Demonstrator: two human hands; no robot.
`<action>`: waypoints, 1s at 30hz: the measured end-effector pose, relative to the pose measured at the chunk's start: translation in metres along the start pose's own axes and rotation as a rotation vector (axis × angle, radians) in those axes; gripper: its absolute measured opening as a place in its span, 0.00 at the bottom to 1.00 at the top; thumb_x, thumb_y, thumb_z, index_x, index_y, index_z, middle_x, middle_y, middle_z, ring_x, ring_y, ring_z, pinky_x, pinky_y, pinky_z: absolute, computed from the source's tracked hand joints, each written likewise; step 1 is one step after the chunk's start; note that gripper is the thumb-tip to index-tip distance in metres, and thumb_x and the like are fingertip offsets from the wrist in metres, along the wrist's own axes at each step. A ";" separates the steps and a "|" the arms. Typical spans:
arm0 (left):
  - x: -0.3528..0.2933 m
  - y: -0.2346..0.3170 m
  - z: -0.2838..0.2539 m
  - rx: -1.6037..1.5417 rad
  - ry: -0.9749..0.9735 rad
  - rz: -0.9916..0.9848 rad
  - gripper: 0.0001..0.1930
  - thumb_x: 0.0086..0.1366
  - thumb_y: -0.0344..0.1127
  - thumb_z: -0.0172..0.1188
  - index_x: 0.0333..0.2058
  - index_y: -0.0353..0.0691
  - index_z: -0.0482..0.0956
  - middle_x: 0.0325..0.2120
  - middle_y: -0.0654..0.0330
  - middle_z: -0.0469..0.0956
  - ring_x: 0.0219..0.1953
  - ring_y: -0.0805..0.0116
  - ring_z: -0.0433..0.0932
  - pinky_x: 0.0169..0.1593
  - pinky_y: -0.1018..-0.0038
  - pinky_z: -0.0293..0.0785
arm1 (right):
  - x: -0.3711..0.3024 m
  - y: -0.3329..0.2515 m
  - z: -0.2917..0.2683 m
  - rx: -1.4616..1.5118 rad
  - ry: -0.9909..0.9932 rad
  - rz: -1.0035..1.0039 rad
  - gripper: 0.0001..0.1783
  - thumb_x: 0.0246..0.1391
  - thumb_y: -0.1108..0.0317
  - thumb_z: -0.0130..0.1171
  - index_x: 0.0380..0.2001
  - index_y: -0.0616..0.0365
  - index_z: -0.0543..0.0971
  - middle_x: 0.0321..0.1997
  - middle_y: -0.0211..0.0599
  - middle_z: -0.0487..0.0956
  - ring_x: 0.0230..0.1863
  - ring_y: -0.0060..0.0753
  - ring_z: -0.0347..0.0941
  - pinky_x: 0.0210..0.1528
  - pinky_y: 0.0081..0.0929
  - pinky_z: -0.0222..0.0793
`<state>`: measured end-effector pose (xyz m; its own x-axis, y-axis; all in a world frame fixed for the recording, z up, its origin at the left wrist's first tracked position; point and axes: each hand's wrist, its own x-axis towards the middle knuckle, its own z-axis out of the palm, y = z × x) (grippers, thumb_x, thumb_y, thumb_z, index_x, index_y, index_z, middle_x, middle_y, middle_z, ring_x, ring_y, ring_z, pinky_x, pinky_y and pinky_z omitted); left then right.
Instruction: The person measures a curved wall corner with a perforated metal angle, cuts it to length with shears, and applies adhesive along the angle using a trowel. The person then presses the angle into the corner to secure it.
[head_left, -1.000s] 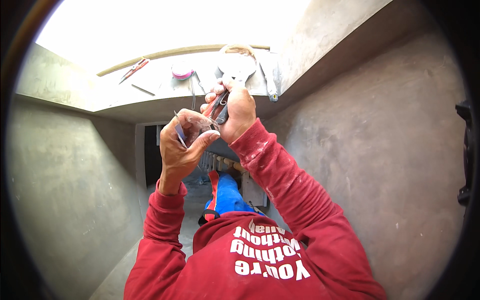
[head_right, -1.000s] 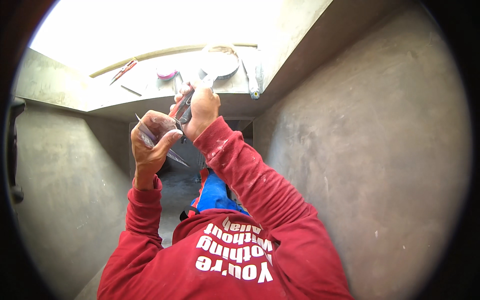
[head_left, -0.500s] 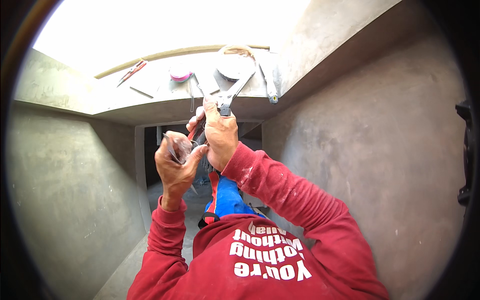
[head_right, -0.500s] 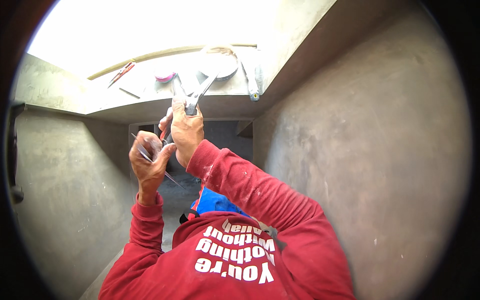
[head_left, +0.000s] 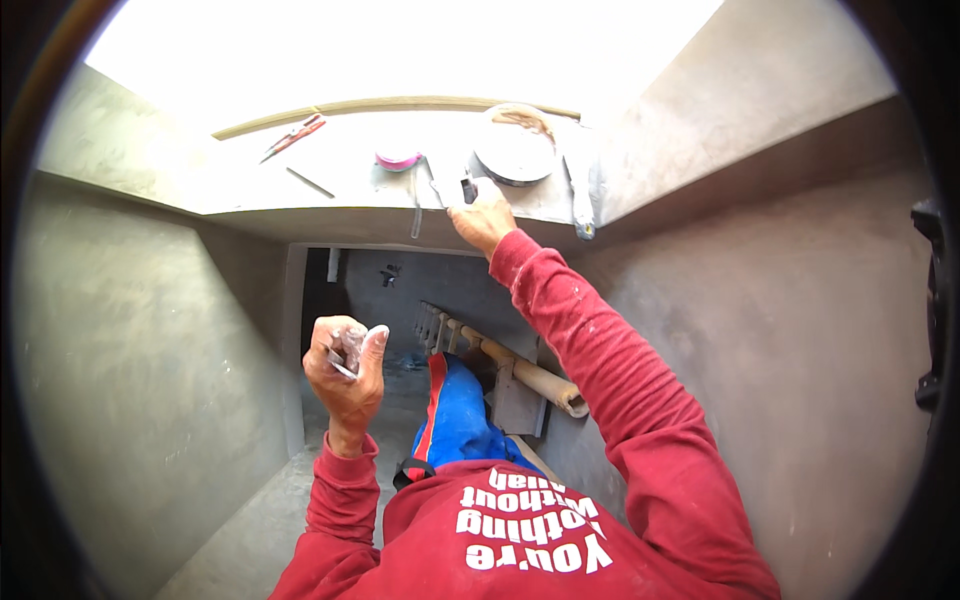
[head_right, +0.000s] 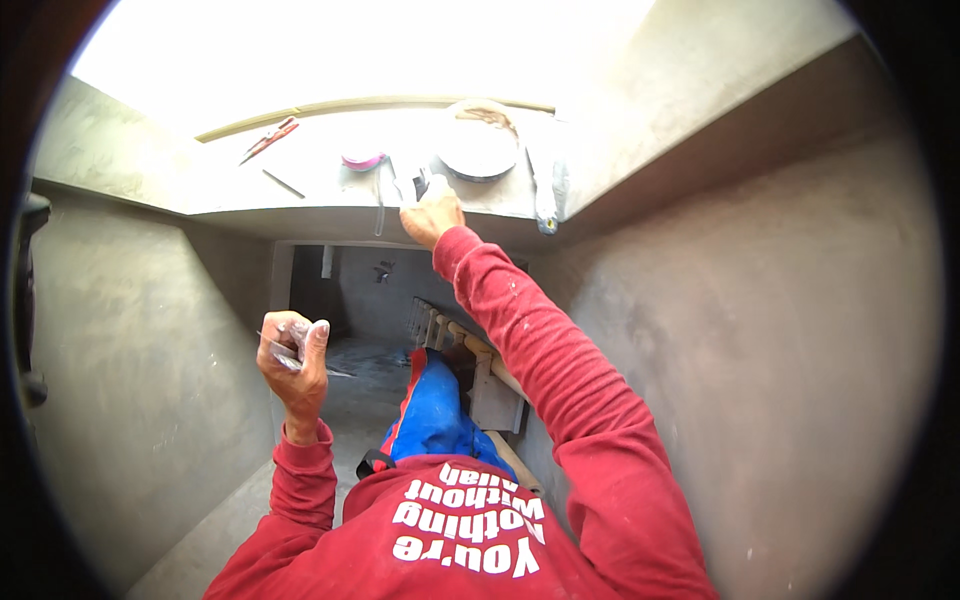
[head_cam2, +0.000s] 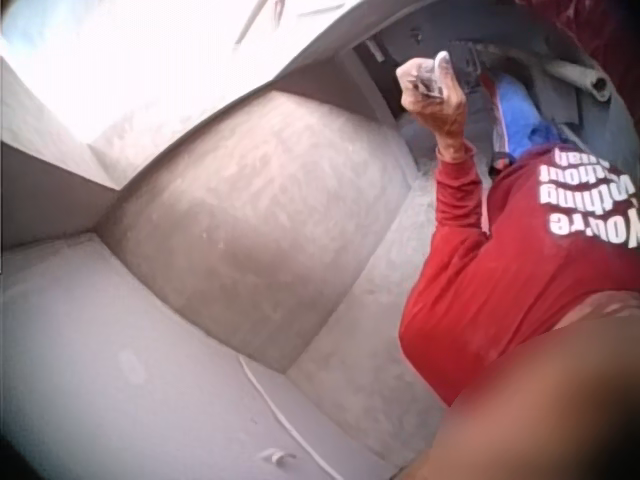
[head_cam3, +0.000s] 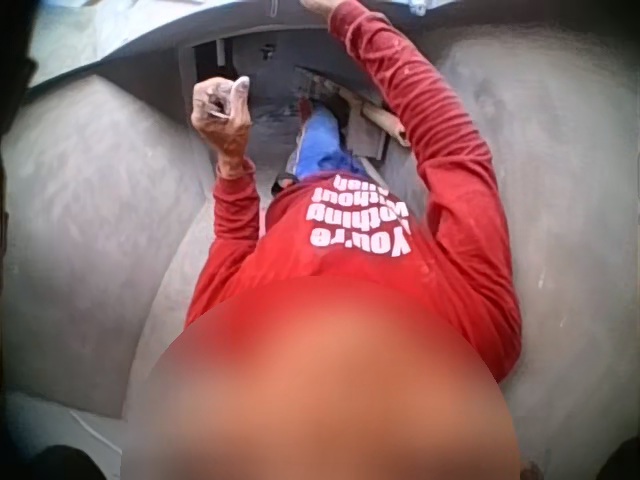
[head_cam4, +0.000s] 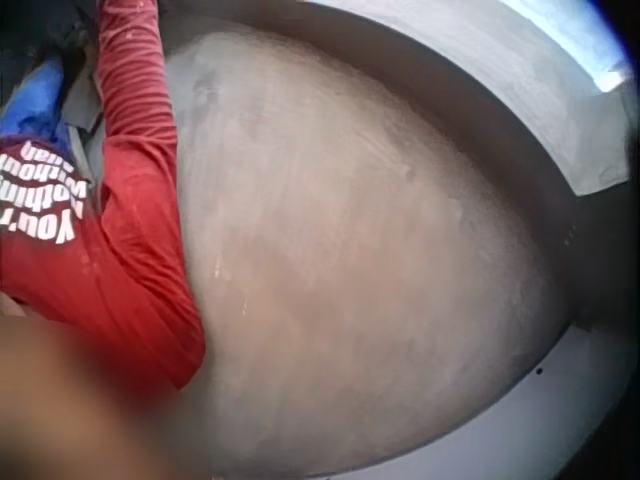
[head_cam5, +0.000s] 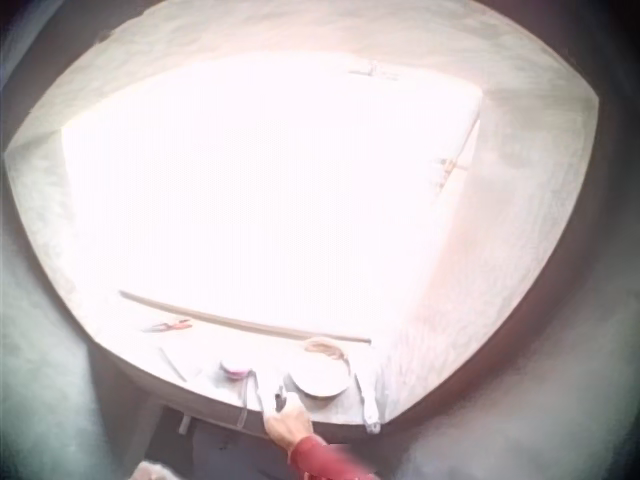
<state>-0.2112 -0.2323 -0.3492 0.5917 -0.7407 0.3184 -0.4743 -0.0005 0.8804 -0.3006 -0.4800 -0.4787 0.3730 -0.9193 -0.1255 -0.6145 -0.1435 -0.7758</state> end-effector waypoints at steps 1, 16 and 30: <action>-0.003 -0.003 -0.001 0.016 0.023 -0.015 0.13 0.62 0.27 0.71 0.31 0.40 0.72 0.17 0.72 0.65 0.19 0.85 0.58 0.23 0.82 0.53 | 0.014 -0.001 0.004 -0.097 0.018 -0.097 0.22 0.56 0.53 0.60 0.40 0.66 0.80 0.37 0.55 0.82 0.40 0.54 0.80 0.44 0.43 0.76; -0.044 -0.019 -0.005 0.109 0.148 -0.086 0.10 0.64 0.27 0.66 0.33 0.38 0.71 0.22 0.66 0.71 0.20 0.81 0.61 0.24 0.79 0.57 | 0.081 -0.113 0.120 -0.437 0.017 -0.538 0.17 0.58 0.73 0.52 0.49 0.65 0.77 0.51 0.55 0.78 0.55 0.50 0.75 0.54 0.42 0.72; -0.037 -0.041 -0.006 0.127 0.171 -0.138 0.08 0.64 0.28 0.66 0.34 0.39 0.73 0.18 0.69 0.69 0.18 0.82 0.62 0.23 0.79 0.58 | 0.050 -0.016 0.025 -0.405 0.195 -0.432 0.12 0.52 0.77 0.54 0.41 0.62 0.78 0.44 0.52 0.77 0.44 0.51 0.79 0.44 0.41 0.78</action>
<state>-0.2090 -0.2007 -0.3951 0.7528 -0.6034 0.2630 -0.4536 -0.1860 0.8716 -0.2548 -0.5142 -0.4883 0.5366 -0.7915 0.2925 -0.6651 -0.6101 -0.4306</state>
